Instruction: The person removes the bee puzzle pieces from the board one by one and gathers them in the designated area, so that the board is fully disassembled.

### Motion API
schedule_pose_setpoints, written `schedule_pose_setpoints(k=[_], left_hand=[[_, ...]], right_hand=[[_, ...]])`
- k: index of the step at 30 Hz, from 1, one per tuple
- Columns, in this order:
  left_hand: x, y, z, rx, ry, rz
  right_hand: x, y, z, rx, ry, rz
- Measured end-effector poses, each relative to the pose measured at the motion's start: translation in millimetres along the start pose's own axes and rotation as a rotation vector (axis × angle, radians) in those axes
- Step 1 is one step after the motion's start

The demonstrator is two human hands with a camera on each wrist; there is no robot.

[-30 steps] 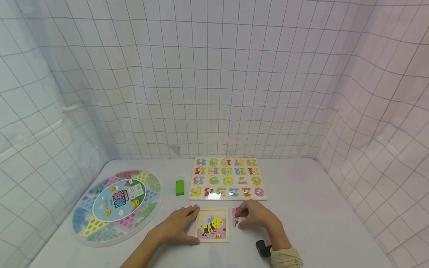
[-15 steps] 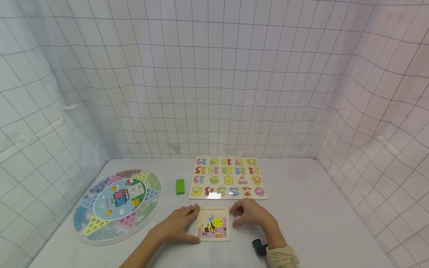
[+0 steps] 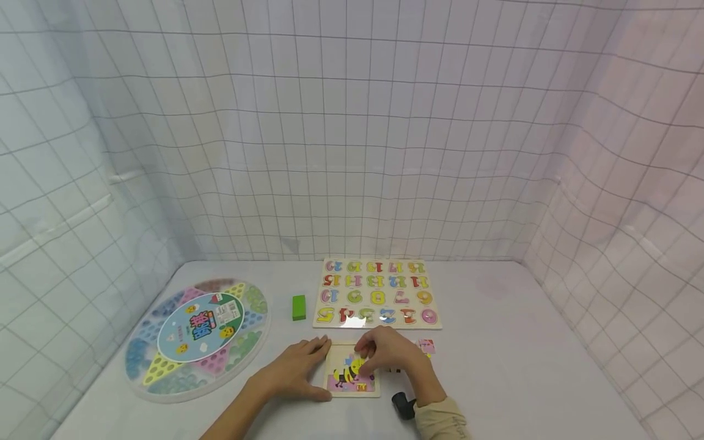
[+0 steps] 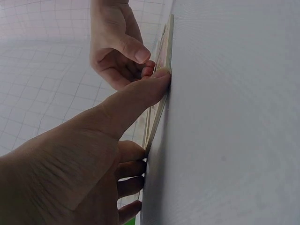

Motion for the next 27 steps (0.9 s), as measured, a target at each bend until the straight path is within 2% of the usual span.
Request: schedule_pose_setpoints(k=[10, 19, 27], left_hand=[[0.6, 0.0, 0.7, 0.019, 0.012, 0.005], [1.8, -0.5, 0.8, 0.019, 0.012, 0.006], [2.7, -0.8, 1.0, 0.025, 0.014, 0.013]], right_hand=[[8.4, -4.6, 12.1, -0.009, -0.014, 0.004], [6.8, -6.5, 14.8, -0.036, 0.028, 0.059], [6.6, -8.0, 17.1, -0.070, 0.034, 0.059]])
Point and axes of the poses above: each hand's wrist, its own x-axis towards the middle knuckle, its own z-axis out of the palm, y = z × x, the point moved 7 cm from there along x, towards the middle knuckle, and after that the axes turned 14 degrees about x, right-handed, at the moved point
